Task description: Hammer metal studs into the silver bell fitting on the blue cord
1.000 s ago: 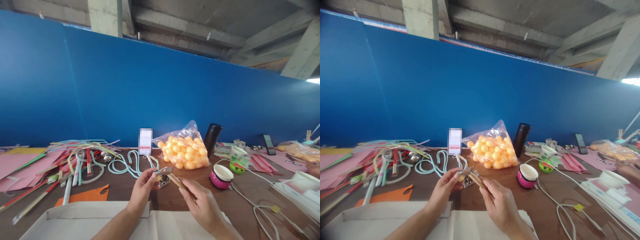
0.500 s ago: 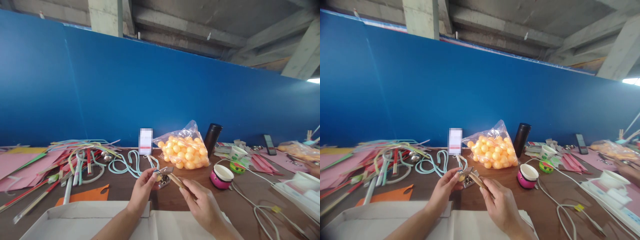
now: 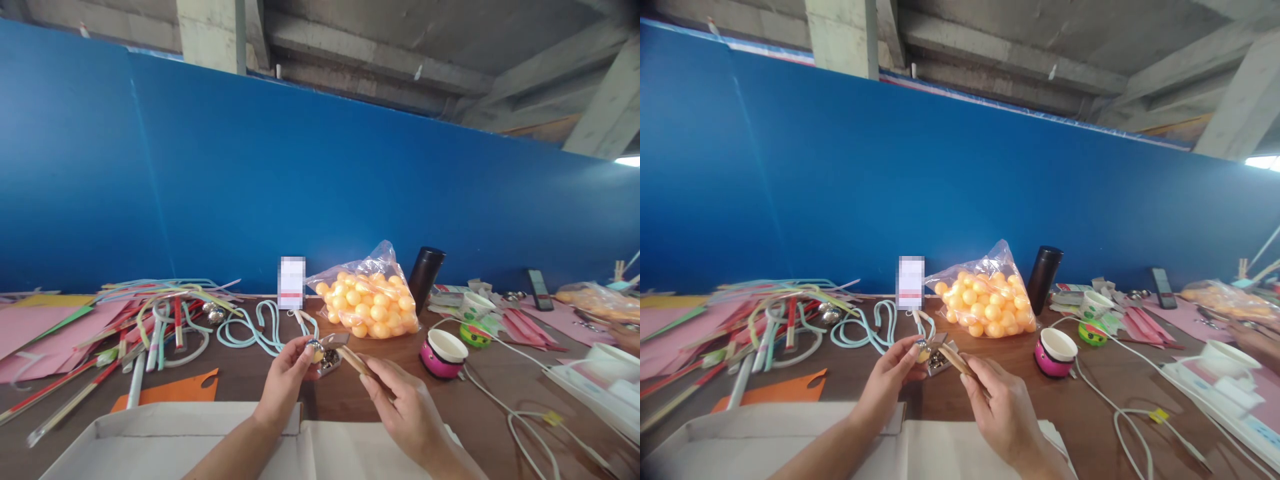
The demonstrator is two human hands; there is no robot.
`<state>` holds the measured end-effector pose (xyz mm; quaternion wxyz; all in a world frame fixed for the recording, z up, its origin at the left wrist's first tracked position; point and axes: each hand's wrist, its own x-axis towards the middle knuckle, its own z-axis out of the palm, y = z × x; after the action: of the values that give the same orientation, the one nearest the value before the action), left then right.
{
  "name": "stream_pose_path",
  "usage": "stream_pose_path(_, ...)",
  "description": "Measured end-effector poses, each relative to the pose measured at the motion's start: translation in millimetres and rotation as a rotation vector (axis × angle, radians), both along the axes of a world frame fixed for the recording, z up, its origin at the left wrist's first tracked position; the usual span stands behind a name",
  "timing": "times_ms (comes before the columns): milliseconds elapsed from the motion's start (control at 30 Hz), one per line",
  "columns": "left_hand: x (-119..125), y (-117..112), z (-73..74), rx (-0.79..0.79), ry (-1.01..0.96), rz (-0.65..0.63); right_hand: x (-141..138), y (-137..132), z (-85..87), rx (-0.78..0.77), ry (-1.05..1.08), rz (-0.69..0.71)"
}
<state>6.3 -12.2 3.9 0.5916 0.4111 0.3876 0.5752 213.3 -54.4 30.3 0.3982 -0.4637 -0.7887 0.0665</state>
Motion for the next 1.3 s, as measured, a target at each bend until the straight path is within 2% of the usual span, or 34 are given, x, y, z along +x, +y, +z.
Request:
stream_pose_path(533,0.4,0.9,0.7,-0.007,0.0,-0.006,0.0,0.8,-1.8,-0.009,-0.085,-0.016)
stream_pose_path(1300,0.1,0.1,2.7,0.003,-0.015,0.006,-2.0,0.6,-1.2,0.002,-0.053,-0.019)
